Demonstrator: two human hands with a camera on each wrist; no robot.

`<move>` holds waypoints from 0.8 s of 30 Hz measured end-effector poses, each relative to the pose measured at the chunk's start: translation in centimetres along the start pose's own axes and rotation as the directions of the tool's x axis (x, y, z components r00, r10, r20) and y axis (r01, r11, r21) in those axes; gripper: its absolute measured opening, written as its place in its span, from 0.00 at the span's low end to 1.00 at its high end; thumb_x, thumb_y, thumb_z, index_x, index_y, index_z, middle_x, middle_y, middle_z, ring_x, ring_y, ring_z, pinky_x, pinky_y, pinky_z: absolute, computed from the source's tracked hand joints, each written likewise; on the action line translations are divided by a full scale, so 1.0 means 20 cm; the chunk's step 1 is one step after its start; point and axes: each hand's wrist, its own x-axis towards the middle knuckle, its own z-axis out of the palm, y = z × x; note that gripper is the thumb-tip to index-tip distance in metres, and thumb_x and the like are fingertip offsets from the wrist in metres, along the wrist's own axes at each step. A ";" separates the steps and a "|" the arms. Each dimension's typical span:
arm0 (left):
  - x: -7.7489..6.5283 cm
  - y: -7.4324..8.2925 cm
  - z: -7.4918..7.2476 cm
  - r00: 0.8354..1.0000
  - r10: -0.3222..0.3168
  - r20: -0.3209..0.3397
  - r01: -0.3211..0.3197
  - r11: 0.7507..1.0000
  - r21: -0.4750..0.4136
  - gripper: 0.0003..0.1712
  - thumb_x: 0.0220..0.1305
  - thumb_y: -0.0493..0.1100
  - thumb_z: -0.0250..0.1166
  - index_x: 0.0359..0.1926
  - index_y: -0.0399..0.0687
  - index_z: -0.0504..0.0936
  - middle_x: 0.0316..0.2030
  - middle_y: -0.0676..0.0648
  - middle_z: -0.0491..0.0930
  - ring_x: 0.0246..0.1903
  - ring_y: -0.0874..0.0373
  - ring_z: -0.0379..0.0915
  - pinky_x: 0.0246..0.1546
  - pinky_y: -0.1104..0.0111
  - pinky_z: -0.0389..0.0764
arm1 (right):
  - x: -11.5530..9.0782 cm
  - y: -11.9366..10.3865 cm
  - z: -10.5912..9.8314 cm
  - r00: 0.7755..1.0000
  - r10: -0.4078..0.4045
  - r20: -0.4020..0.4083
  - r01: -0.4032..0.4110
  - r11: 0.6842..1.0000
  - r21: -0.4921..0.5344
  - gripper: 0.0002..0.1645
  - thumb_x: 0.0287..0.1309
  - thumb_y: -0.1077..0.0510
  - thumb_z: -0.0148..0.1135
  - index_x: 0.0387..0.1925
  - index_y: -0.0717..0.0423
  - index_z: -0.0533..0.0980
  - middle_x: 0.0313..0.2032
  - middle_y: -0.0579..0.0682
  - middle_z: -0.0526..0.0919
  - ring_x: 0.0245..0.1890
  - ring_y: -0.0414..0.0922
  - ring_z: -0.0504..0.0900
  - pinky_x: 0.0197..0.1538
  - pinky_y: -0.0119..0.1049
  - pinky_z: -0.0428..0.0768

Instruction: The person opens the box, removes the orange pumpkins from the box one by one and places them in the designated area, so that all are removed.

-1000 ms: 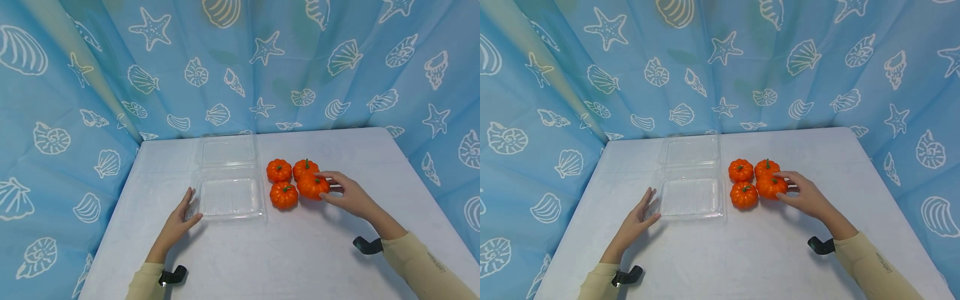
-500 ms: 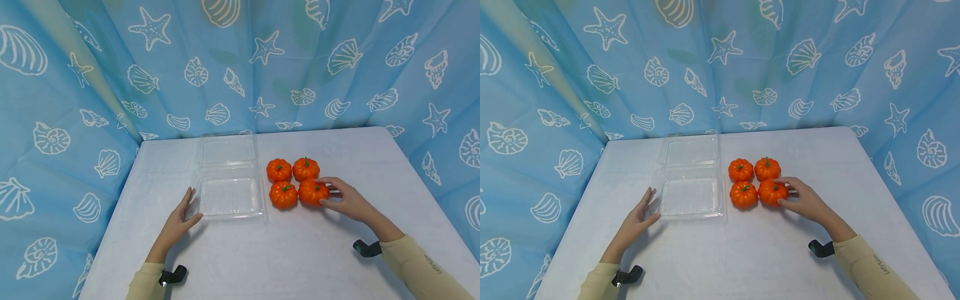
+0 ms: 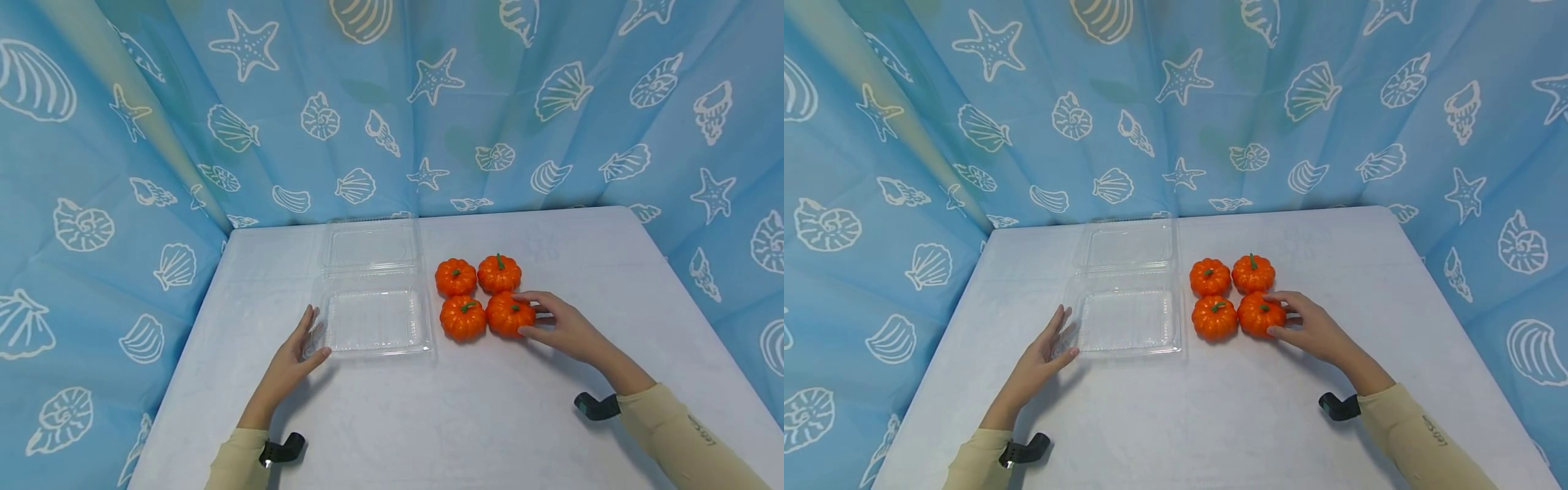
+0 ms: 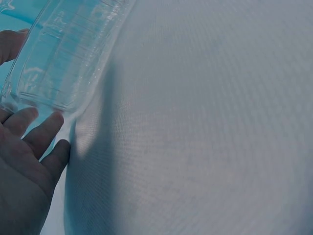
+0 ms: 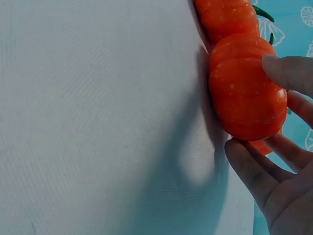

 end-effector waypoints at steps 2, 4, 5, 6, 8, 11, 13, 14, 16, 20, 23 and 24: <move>0.00 0.00 0.00 1.000 -0.002 0.001 0.002 1.000 -0.004 0.54 0.67 0.50 0.70 0.82 0.51 0.45 0.80 0.47 0.50 0.75 0.44 0.56 0.74 0.53 0.54 | 0.00 0.00 0.00 1.000 0.005 -0.001 -0.005 1.000 -0.002 0.36 0.63 0.53 0.71 0.69 0.53 0.70 0.68 0.63 0.69 0.62 0.64 0.73 0.60 0.61 0.77; 0.00 0.01 0.00 1.000 -0.002 0.002 0.002 1.000 -0.007 0.54 0.67 0.50 0.70 0.82 0.51 0.45 0.80 0.47 0.50 0.75 0.44 0.55 0.74 0.53 0.54 | 0.00 0.00 0.00 1.000 0.014 -0.004 -0.014 1.000 -0.007 0.38 0.63 0.52 0.71 0.71 0.54 0.68 0.69 0.62 0.69 0.62 0.63 0.73 0.60 0.60 0.78; 0.00 0.01 0.00 1.000 0.000 0.003 0.000 1.000 -0.011 0.54 0.67 0.50 0.70 0.82 0.51 0.45 0.80 0.46 0.50 0.75 0.44 0.55 0.74 0.53 0.54 | 0.00 0.01 0.00 1.000 0.016 -0.004 -0.017 1.000 -0.009 0.39 0.63 0.51 0.72 0.71 0.54 0.68 0.69 0.62 0.69 0.62 0.63 0.73 0.60 0.60 0.78; 0.00 0.01 0.00 1.000 0.002 0.002 -0.002 1.000 -0.014 0.54 0.67 0.49 0.70 0.82 0.51 0.45 0.80 0.46 0.50 0.75 0.44 0.55 0.74 0.53 0.54 | 0.00 0.01 0.00 1.000 0.019 -0.005 -0.019 1.000 -0.009 0.40 0.62 0.50 0.72 0.72 0.54 0.67 0.69 0.61 0.69 0.62 0.62 0.74 0.60 0.60 0.78; 0.00 0.01 0.00 1.000 0.002 0.003 -0.002 1.000 -0.019 0.54 0.67 0.48 0.70 0.82 0.50 0.45 0.80 0.46 0.50 0.75 0.43 0.55 0.74 0.53 0.55 | 0.00 0.02 0.00 1.000 0.026 -0.005 -0.026 1.000 -0.009 0.43 0.62 0.49 0.72 0.73 0.55 0.65 0.70 0.61 0.68 0.62 0.62 0.74 0.60 0.60 0.78; 0.00 0.01 0.00 1.000 0.005 0.006 -0.005 1.000 -0.021 0.54 0.67 0.45 0.70 0.82 0.49 0.44 0.80 0.44 0.49 0.74 0.42 0.55 0.73 0.52 0.55 | -0.01 0.02 0.00 1.000 0.029 -0.003 -0.029 1.000 -0.003 0.44 0.62 0.48 0.71 0.74 0.54 0.65 0.70 0.62 0.68 0.62 0.62 0.73 0.60 0.61 0.77; 0.00 0.01 0.00 1.000 0.005 0.010 -0.005 1.000 -0.010 0.54 0.67 0.45 0.70 0.82 0.48 0.44 0.80 0.44 0.49 0.74 0.42 0.55 0.73 0.51 0.55 | -0.02 0.02 -0.01 0.999 0.032 -0.007 -0.032 0.999 -0.008 0.42 0.65 0.48 0.69 0.75 0.54 0.64 0.71 0.62 0.67 0.62 0.63 0.73 0.61 0.62 0.76; 0.00 0.02 0.00 1.000 0.007 0.011 -0.007 1.000 -0.006 0.54 0.67 0.45 0.69 0.82 0.48 0.44 0.80 0.44 0.49 0.74 0.42 0.55 0.73 0.51 0.55 | -0.02 0.02 -0.02 0.999 0.030 -0.013 -0.030 0.999 -0.011 0.41 0.66 0.48 0.68 0.75 0.54 0.63 0.71 0.63 0.67 0.62 0.63 0.73 0.61 0.62 0.76; 0.00 0.02 -0.01 1.000 0.011 0.013 -0.011 1.000 -0.003 0.54 0.67 0.47 0.70 0.82 0.50 0.44 0.80 0.45 0.50 0.75 0.44 0.55 0.74 0.51 0.55 | -0.02 0.02 -0.03 0.999 0.033 -0.030 -0.034 0.999 -0.016 0.39 0.69 0.49 0.64 0.75 0.56 0.62 0.71 0.64 0.66 0.63 0.64 0.72 0.62 0.63 0.75; 0.00 0.03 -0.02 1.000 0.013 0.013 -0.013 1.000 0.009 0.54 0.68 0.49 0.69 0.82 0.50 0.44 0.80 0.46 0.50 0.75 0.45 0.54 0.74 0.50 0.54 | -0.01 0.03 -0.05 0.996 0.062 -0.061 -0.064 0.998 -0.028 0.38 0.73 0.47 0.59 0.75 0.59 0.61 0.71 0.65 0.65 0.65 0.65 0.70 0.63 0.64 0.73; 0.00 0.03 -0.02 1.000 0.020 0.016 -0.020 1.000 0.023 0.53 0.70 0.48 0.67 0.82 0.49 0.42 0.80 0.45 0.49 0.75 0.43 0.54 0.74 0.49 0.55 | 0.01 0.05 -0.06 0.992 0.105 -0.072 -0.110 0.992 -0.057 0.39 0.74 0.44 0.57 0.76 0.58 0.60 0.72 0.66 0.63 0.67 0.66 0.67 0.64 0.66 0.71; 0.00 0.03 -0.02 1.000 0.028 0.015 -0.028 0.999 0.027 0.52 0.71 0.47 0.66 0.82 0.48 0.42 0.80 0.44 0.49 0.75 0.43 0.54 0.73 0.49 0.55 | 0.01 0.05 -0.07 0.990 0.120 -0.075 -0.125 0.990 -0.069 0.39 0.74 0.43 0.56 0.76 0.58 0.60 0.72 0.67 0.63 0.67 0.66 0.66 0.64 0.66 0.71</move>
